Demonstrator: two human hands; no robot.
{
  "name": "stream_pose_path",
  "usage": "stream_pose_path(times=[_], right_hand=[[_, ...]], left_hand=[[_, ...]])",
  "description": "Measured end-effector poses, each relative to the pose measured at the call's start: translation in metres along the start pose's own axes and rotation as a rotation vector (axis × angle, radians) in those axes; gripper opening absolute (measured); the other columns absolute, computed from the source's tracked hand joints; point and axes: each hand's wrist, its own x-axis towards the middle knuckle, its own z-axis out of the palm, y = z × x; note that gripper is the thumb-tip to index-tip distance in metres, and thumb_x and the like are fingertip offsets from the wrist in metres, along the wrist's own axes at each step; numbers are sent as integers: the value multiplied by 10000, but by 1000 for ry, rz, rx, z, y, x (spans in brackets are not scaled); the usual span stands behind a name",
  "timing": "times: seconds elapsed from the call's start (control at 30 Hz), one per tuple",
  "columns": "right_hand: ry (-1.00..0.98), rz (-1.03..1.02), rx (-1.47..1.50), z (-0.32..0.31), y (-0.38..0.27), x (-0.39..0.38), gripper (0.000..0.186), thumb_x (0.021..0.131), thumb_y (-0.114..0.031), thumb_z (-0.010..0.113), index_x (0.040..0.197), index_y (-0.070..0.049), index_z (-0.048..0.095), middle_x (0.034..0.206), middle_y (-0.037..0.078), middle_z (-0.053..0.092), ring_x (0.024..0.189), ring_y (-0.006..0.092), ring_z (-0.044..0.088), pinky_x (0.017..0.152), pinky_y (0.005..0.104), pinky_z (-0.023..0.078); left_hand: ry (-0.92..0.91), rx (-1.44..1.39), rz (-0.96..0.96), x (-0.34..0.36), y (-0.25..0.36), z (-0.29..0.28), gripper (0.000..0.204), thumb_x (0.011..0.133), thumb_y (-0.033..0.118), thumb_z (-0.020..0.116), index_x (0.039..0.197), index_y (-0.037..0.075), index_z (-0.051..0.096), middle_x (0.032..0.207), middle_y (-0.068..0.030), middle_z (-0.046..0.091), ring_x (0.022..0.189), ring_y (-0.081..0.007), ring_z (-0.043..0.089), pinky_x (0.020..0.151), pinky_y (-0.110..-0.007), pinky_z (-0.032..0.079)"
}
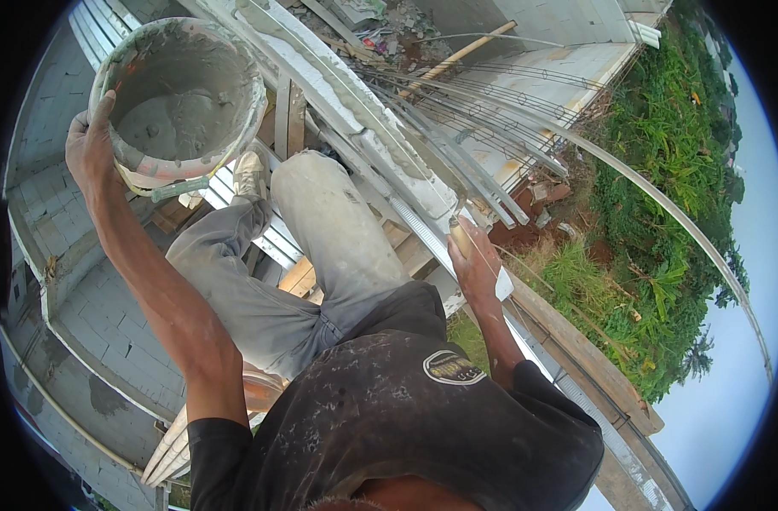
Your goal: Laying aerated concrete blocks on a wall using a trowel and mortar.
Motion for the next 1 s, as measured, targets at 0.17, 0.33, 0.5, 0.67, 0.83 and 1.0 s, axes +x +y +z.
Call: stream_pose_path(times=[0.17, 0.33, 0.5, 0.67, 0.83, 1.0], right_hand=[[-62, 20, -19, 6, 1, 12, 479, 854, -196, 725, 1305, -144, 572, 1058, 134, 649, 946, 336, 655, 819, 415, 525], [-80, -38, -112, 25, -29, 34, 494, 848, -173, 730, 1312, -128, 567, 1034, 142, 646, 916, 324, 655, 797, 406, 527], [-56, -7, -113, 42, -86, 78, 468, 863, -202, 713, 1308, -151, 579, 1112, 135, 643, 992, 329, 642, 843, 409, 517], [115, -38, 123, 61, -104, 109, 458, 895, -206, 674, 1332, -141, 549, 1152, 144, 642, 1021, 343, 632, 878, 443, 494], [-69, -18, 157, 68, -134, 130, 456, 912, -202, 653, 1335, -105, 514, 1133, 183, 644, 1021, 379, 634, 877, 469, 492], [-196, -294, 163, 42, -205, 142, 434, 921, -188, 619, 1330, -108, 496, 1131, 216, 643, 943, 392, 667, 794, 471, 520]], left_hand=[[20, -13, 10, 0, 0, 1, 340, 776, 316, 792, 846, 14, 653, 773, -27, 587, 684, -100, 515, 672, -245, 432], [19, -86, 11, -6, -2, 0, 324, 777, 305, 794, 827, 25, 637, 752, -12, 563, 670, -92, 492, 649, -242, 411], [28, -132, 25, -9, 17, 0, 309, 782, 285, 786, 810, 28, 618, 707, 14, 518, 632, -83, 442, 604, -247, 379], [1, -91, 44, -13, 14, 5, 299, 796, 276, 770, 772, 38, 591, 701, 16, 515, 626, -82, 437, 594, -251, 373], [-35, -63, 19, -16, 5, -2, 277, 825, 240, 735, 754, 43, 554, 686, 19, 490, 619, -86, 423, 584, -263, 365], [-82, -60, 65, -23, 23, -3, 264, 834, 213, 724, 752, 46, 537, 691, 24, 481, 618, -85, 413, 574, -270, 353]])
